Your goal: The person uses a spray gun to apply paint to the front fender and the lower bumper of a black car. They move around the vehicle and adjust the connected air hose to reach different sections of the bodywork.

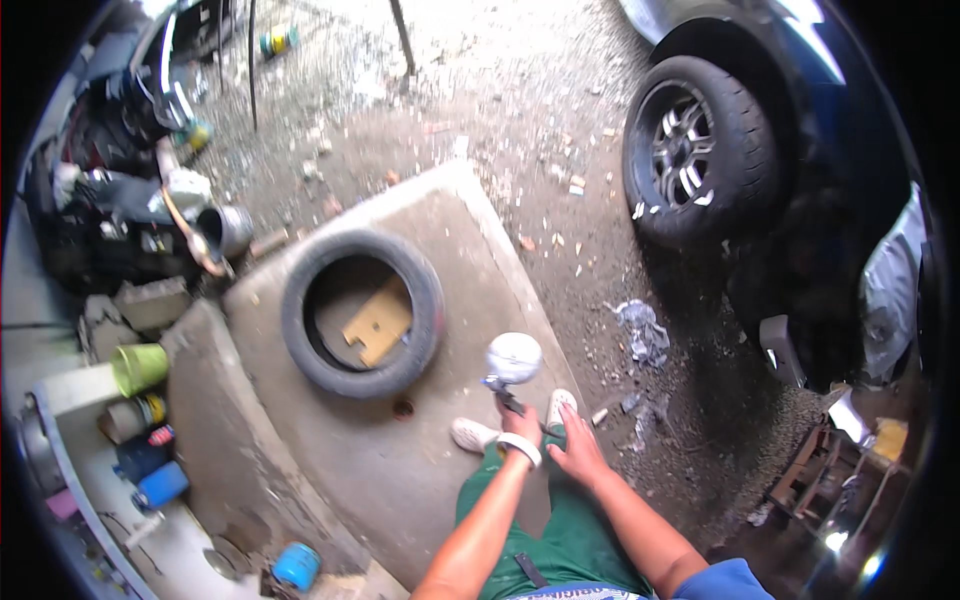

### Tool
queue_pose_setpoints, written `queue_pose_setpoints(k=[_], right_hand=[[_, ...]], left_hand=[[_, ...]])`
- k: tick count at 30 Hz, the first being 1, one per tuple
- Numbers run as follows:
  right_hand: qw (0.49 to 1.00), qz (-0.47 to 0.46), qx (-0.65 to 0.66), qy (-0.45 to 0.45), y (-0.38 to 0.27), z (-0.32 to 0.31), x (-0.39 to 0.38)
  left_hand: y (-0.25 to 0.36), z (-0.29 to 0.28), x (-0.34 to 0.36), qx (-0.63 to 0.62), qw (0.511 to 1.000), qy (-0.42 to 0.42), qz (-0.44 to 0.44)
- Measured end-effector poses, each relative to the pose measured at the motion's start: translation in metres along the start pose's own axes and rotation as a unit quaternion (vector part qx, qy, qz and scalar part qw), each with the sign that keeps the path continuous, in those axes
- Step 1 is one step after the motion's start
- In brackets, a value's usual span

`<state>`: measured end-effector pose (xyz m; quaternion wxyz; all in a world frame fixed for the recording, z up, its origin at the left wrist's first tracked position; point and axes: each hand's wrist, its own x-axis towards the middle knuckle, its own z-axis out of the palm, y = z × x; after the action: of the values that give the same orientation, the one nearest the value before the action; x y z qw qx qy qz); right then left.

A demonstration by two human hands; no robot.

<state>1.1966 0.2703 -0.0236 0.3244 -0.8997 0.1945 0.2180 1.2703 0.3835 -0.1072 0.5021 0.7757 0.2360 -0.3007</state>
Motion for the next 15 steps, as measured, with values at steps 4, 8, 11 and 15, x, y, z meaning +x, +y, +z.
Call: queue_pose_setpoints(k=[4, 8, 11, 15], right_hand=[[0.970, -0.027, 0.231, 0.075, -0.054, -0.079, 0.046], [0.862, -0.067, 0.491, 0.109, -0.068, -0.129, 0.085], [0.839, -0.050, 0.504, 0.197, -0.055, -0.208, 0.074], [0.619, 0.073, 0.688, 0.371, -0.040, -0.283, 0.072]], left_hand=[[0.182, -0.023, -0.066, 0.166, 0.980, -0.067, 0.087], [0.295, 0.000, -0.091, 0.260, 0.940, -0.083, 0.203], [0.363, 0.026, -0.112, 0.331, 0.869, -0.173, 0.324], [0.414, 0.057, -0.107, 0.307, 0.771, -0.379, 0.409]])
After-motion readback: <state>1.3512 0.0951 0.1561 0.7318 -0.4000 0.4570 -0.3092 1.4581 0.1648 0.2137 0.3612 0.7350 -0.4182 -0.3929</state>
